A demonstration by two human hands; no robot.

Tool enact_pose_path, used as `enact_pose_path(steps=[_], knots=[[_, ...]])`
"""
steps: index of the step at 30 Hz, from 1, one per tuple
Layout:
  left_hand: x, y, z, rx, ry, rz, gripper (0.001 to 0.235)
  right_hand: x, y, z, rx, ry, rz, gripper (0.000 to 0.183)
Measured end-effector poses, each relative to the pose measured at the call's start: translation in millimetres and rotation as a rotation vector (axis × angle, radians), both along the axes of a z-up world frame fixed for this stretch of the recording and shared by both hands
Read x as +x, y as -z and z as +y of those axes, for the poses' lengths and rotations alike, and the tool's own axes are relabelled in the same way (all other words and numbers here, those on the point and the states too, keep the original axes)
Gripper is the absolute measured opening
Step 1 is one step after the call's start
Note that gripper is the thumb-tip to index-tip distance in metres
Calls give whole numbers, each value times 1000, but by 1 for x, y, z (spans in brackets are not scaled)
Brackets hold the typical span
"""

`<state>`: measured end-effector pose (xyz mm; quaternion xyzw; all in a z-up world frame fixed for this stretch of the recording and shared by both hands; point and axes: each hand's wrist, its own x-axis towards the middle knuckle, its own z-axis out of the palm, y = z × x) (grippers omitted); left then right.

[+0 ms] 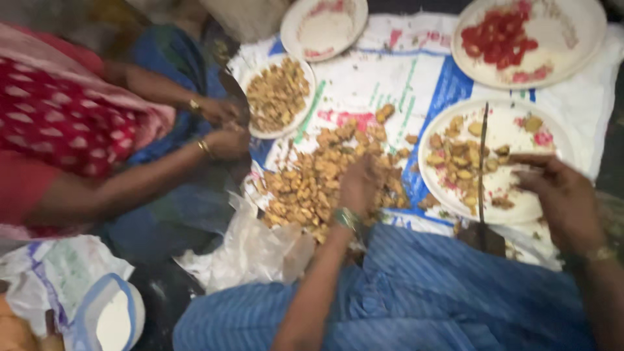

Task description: The person sits on the floor and peels ginger pieces using a knife. They pick up ginger from a large pile, peel the skin, and place the peeled pieces onto a plate. Another person is also peeling ginger nearby.

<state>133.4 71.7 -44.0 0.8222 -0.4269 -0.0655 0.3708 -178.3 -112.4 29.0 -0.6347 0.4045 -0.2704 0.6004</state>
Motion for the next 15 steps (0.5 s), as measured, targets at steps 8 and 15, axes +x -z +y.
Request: enact_pose_path(steps=[8, 15], knots=[[-143, -67, -16, 59, 412, 329, 82, 23, 3, 35, -11, -301, 169, 41], [-150, -58, -48, -93, 368, 551, 64, 7, 51, 8, 83, -307, -131, 29]])
